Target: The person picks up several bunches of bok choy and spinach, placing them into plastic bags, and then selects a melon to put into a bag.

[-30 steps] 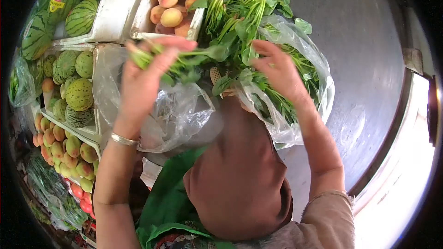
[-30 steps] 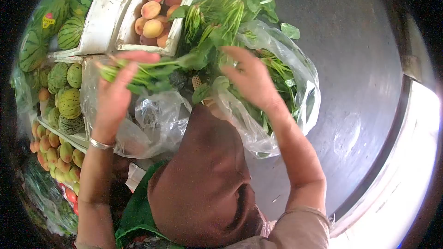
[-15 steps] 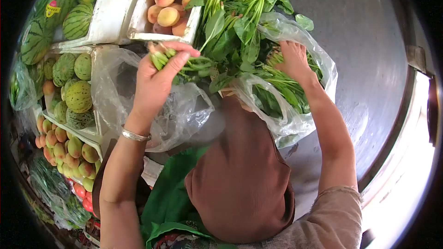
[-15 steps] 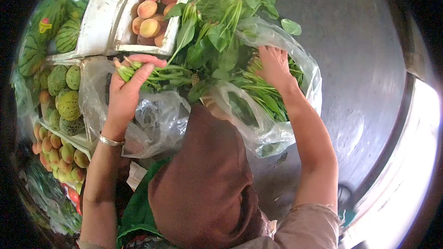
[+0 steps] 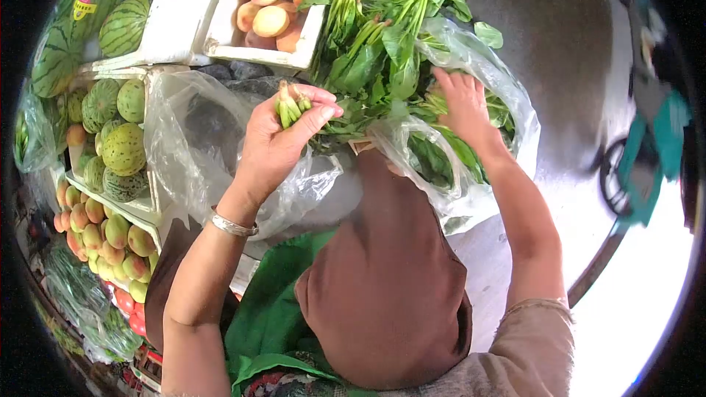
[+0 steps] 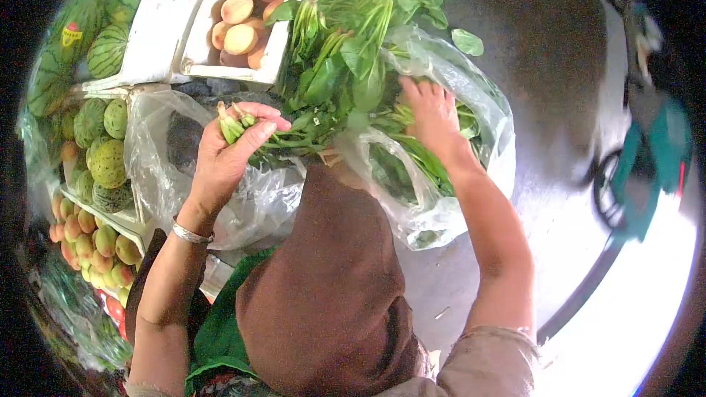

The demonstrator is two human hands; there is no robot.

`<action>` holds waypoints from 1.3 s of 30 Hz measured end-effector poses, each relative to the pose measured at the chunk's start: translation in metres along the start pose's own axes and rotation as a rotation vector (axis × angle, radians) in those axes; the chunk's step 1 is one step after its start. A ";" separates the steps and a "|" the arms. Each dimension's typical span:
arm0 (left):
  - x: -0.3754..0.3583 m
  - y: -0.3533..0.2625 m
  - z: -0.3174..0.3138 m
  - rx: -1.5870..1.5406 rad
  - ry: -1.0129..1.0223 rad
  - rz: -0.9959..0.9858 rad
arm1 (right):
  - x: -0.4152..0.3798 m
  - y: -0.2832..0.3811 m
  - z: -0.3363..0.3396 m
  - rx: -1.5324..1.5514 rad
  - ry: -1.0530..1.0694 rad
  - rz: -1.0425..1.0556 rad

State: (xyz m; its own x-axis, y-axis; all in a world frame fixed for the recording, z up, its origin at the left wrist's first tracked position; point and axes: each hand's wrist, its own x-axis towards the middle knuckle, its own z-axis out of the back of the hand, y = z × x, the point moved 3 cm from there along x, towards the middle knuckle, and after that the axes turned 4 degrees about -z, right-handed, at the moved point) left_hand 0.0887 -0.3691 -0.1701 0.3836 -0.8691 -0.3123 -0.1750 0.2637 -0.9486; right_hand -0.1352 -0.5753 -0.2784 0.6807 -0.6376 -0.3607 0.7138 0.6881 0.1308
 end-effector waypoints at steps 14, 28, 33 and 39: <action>-0.007 0.001 0.007 0.065 -0.010 0.053 | -0.024 0.009 -0.001 -0.124 0.119 0.185; -0.011 -0.002 0.010 0.071 -0.039 0.084 | -0.083 -0.017 0.054 0.170 -0.068 0.139; -0.009 0.002 0.009 0.018 -0.061 0.042 | -0.091 -0.023 0.082 0.193 -0.123 0.037; -0.012 0.000 0.005 0.045 -0.044 0.070 | -0.077 -0.026 0.071 0.306 -0.144 0.178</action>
State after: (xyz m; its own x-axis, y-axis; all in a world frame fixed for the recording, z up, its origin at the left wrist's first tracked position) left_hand 0.0892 -0.3569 -0.1665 0.4118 -0.8286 -0.3793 -0.1625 0.3428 -0.9253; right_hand -0.1948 -0.5686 -0.1885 0.7990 -0.5747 -0.1772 0.5839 0.6708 0.4573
